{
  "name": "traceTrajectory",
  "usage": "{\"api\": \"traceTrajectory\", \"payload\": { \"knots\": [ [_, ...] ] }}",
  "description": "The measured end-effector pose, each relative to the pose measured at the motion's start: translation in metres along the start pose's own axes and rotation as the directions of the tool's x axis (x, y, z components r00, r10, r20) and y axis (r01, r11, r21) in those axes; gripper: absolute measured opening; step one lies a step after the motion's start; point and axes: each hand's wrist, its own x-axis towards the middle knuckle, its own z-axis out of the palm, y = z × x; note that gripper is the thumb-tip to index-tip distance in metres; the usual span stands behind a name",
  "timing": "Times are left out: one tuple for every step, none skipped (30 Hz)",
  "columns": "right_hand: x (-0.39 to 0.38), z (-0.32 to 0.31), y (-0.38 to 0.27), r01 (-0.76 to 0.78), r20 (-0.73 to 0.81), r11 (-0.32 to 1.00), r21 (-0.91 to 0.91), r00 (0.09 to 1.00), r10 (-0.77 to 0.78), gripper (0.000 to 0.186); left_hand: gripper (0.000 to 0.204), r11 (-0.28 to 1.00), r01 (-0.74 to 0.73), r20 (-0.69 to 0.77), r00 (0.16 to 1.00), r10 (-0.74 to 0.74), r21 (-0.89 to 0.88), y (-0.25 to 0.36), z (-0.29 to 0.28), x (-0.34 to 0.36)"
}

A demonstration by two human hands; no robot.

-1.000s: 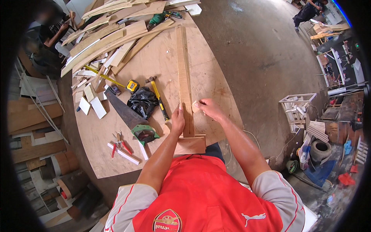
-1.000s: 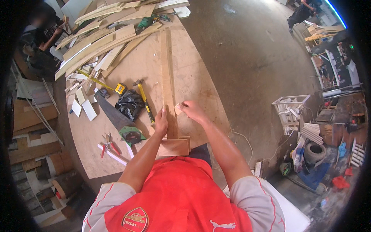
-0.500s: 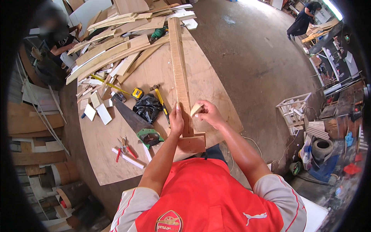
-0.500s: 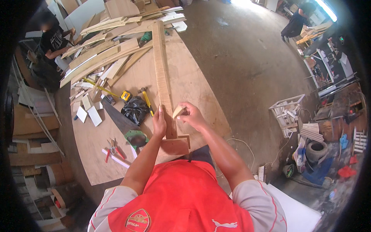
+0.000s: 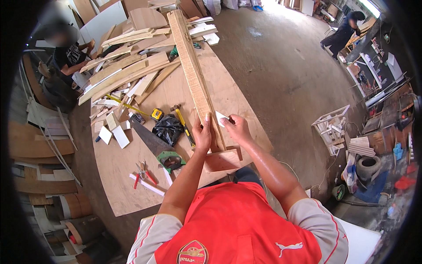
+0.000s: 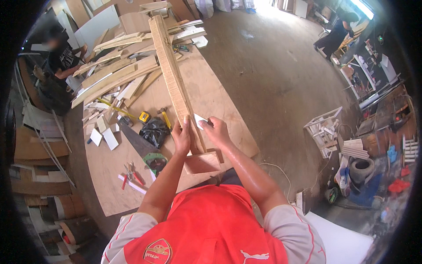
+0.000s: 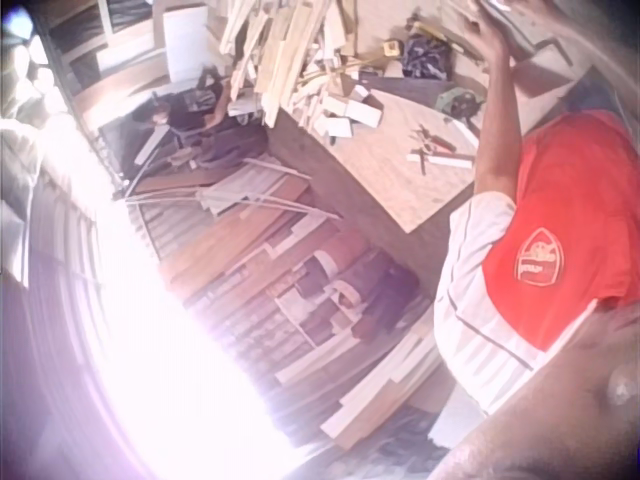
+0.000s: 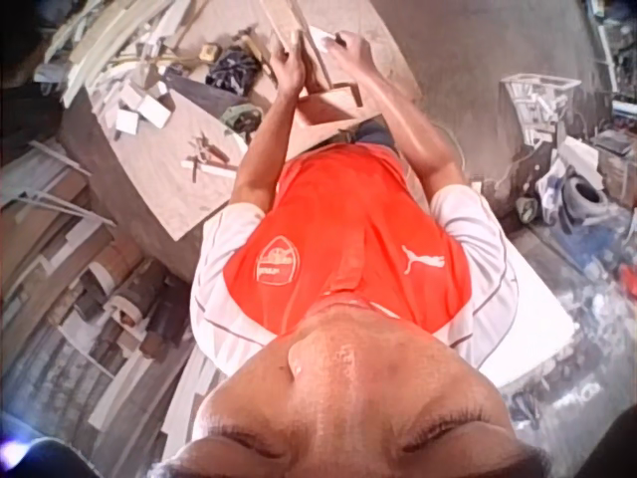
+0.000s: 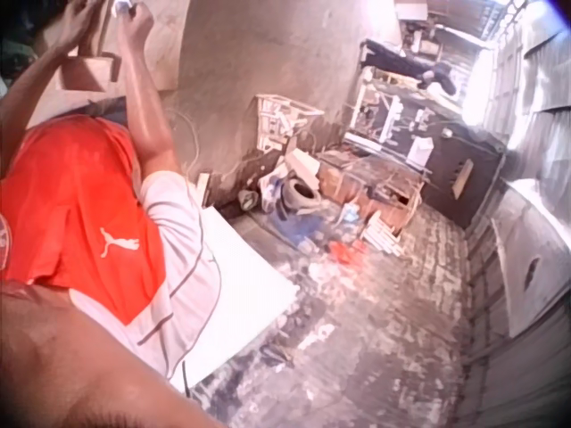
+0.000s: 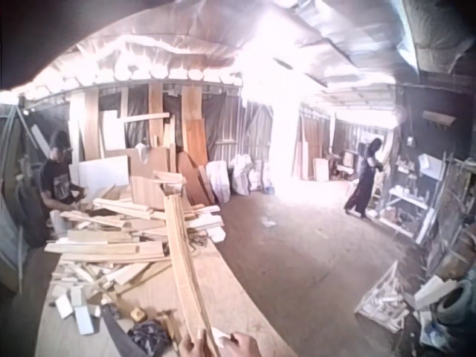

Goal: The person uses a handsaw to cut a piece of wood on a workbench, then uses a tape measure and a small block to check the length of a long wooden beam.

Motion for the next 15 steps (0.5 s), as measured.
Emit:
{"api": "traceTrajectory", "payload": {
  "knots": [
    [0.001, -0.005, -0.006, 0.003, 0.021, 1.0, -0.023, 1.0, -0.002, 0.039, 0.038, 1.0, -0.024, -0.018, 1.0, 0.024, 0.002, 0.005, 0.004, -0.001],
    [0.002, -0.01, -0.008, 0.012, 0.018, 1.0, -0.025, 1.0, -0.012, 0.039, 0.038, 0.999, -0.033, -0.017, 0.999, 0.033, -0.001, 0.009, 0.009, -0.003],
    [0.003, -0.014, -0.009, -0.008, 0.029, 1.0, 0.02, 1.0, 0.008, 0.039, 0.038, 0.996, -0.02, 0.002, 1.0, 0.021, -0.085, 0.012, 0.013, -0.004],
    [0.004, -0.019, -0.01, -0.03, 0.042, 0.997, 0.065, 0.999, 0.027, 0.039, 0.038, 0.986, -0.005, 0.023, 1.0, 0.009, -0.167, 0.015, 0.018, -0.005],
    [0.003, -0.023, -0.007, -0.023, 0.043, 0.998, 0.064, 0.999, 0.02, 0.039, 0.038, 0.986, -0.012, 0.021, 1.0, 0.016, -0.169, 0.014, 0.022, -0.007],
    [0.003, -0.028, -0.004, -0.035, 0.077, 0.994, 0.107, 0.997, 0.027, 0.037, 0.039, 0.983, -0.023, 0.023, 0.999, 0.028, -0.183, 0.012, 0.027, -0.008],
    [0.002, -0.033, 0.0, -0.051, 0.112, 0.987, 0.15, 0.993, 0.034, 0.035, 0.04, 0.98, -0.033, 0.025, 0.999, 0.039, -0.195, 0.01, 0.03, -0.01],
    [0.0, -0.038, -0.005, -0.115, 0.151, 0.978, 0.174, 0.985, 0.088, 0.029, 0.044, 0.978, 0.006, 0.087, 0.996, 0.012, -0.208, 0.012, 0.029, -0.012],
    [-0.002, -0.042, -0.01, -0.114, 0.155, 0.977, 0.178, 0.984, 0.087, 0.029, 0.044, 0.979, 0.005, 0.084, 0.996, 0.013, -0.204, 0.011, 0.029, -0.013],
    [-0.005, -0.046, -0.014, -0.124, 0.125, 0.967, 0.223, 0.987, 0.098, 0.024, 0.047, 0.973, 0.039, 0.098, 0.995, -0.017, -0.226, 0.007, 0.029, -0.014],
    [-0.009, -0.051, -0.014, -0.136, 0.095, 0.954, 0.268, 0.989, 0.114, 0.021, 0.05, 0.966, 0.078, 0.113, 0.992, -0.051, -0.247, 0.005, 0.031, -0.018],
    [-0.007, -0.056, -0.004, -0.134, 0.1, 0.938, 0.319, 0.989, 0.107, 0.017, 0.056, 0.977, 0.092, 0.146, 0.987, -0.064, -0.192, 0.006, 0.033, -0.021],
    [-0.008, -0.063, 0.002, -0.144, 0.109, 0.935, 0.324, 0.987, 0.114, 0.017, 0.056, 0.978, 0.099, 0.139, 0.988, -0.074, -0.185, 0.001, 0.034, -0.025],
    [-0.006, -0.069, 0.007, -0.148, 0.147, 0.907, 0.395, 0.984, 0.097, 0.016, 0.058, 0.983, 0.124, 0.141, 0.984, -0.104, -0.135, -0.003, 0.037, -0.026],
    [-0.005, -0.074, 0.012, -0.157, 0.183, 0.872, 0.463, 0.98, 0.079, 0.016, 0.06, 0.985, 0.149, 0.142, 0.98, -0.136, -0.085, -0.006, 0.039, -0.029]
  ]
}}
